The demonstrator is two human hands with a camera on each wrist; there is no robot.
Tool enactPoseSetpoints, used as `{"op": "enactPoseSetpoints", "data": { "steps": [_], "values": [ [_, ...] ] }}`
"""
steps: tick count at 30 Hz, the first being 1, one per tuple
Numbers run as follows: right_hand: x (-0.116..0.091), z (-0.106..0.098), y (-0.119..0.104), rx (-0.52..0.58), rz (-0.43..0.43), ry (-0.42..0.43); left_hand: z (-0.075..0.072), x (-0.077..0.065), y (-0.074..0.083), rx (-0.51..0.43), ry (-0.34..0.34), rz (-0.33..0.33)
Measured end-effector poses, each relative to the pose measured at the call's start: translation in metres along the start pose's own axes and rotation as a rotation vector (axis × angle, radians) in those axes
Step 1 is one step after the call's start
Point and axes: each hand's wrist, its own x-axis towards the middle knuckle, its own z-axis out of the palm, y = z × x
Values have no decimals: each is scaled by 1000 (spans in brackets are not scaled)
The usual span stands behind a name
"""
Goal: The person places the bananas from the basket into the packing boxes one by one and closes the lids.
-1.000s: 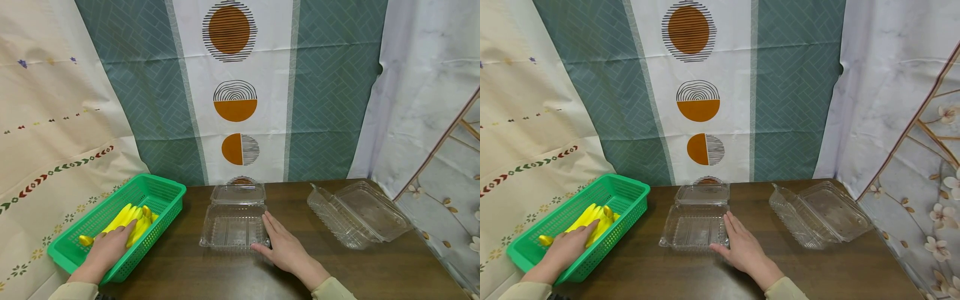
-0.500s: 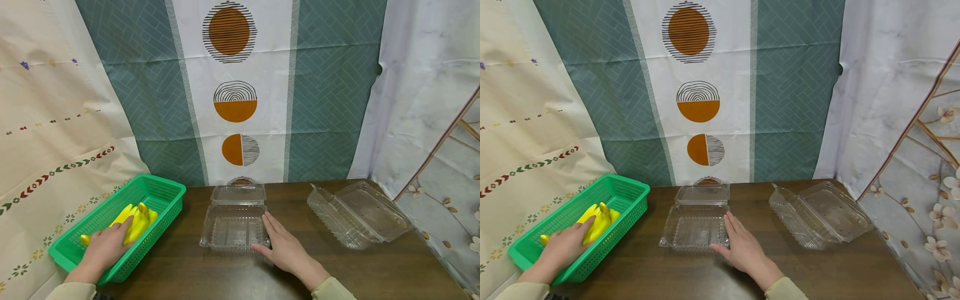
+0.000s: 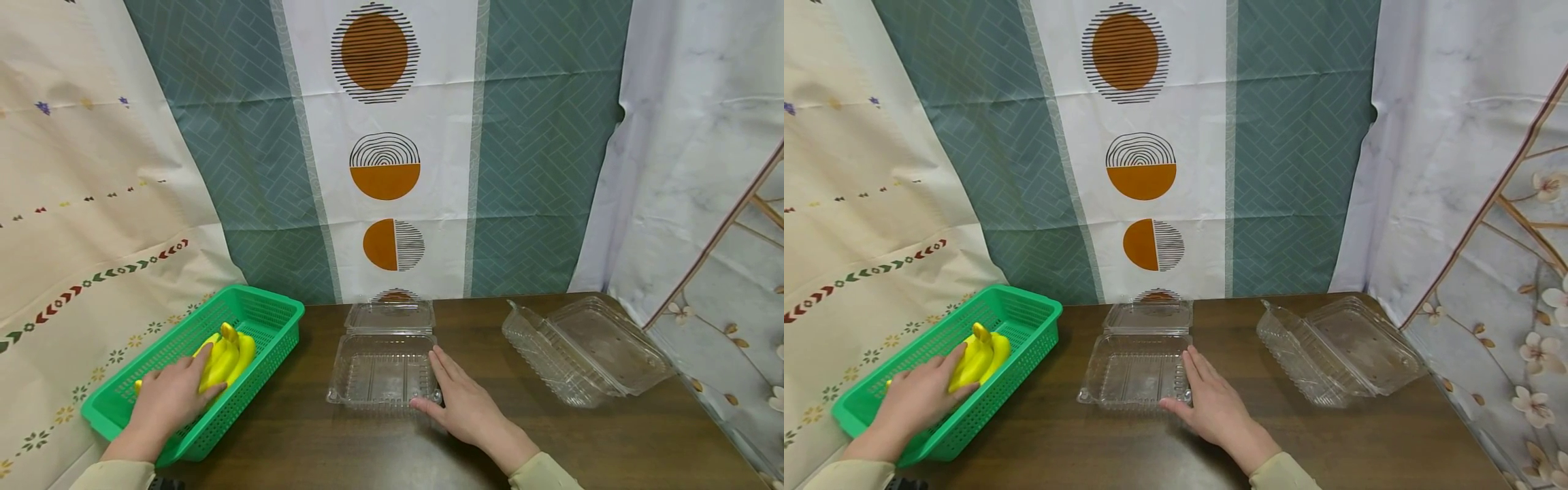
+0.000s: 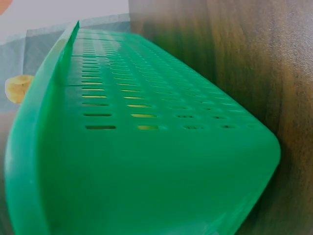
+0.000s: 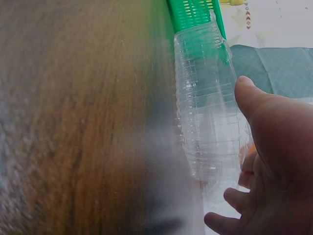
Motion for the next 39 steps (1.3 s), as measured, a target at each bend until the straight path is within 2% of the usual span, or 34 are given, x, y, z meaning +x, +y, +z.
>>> {"op": "enactPoseSetpoints", "data": {
  "steps": [8,17,26,39],
  "values": [
    [0,0,0,4,-1,-3,-7,2,3,13,20,-11],
    [0,-1,0,-5,-3,0,-15,3,9,-30,67,1],
    [0,1,1,-7,-11,19,-23,2,18,-61,54,-20],
    [-1,0,-1,-5,-3,12,-31,5,36,-37,108,47]
  ]
}}
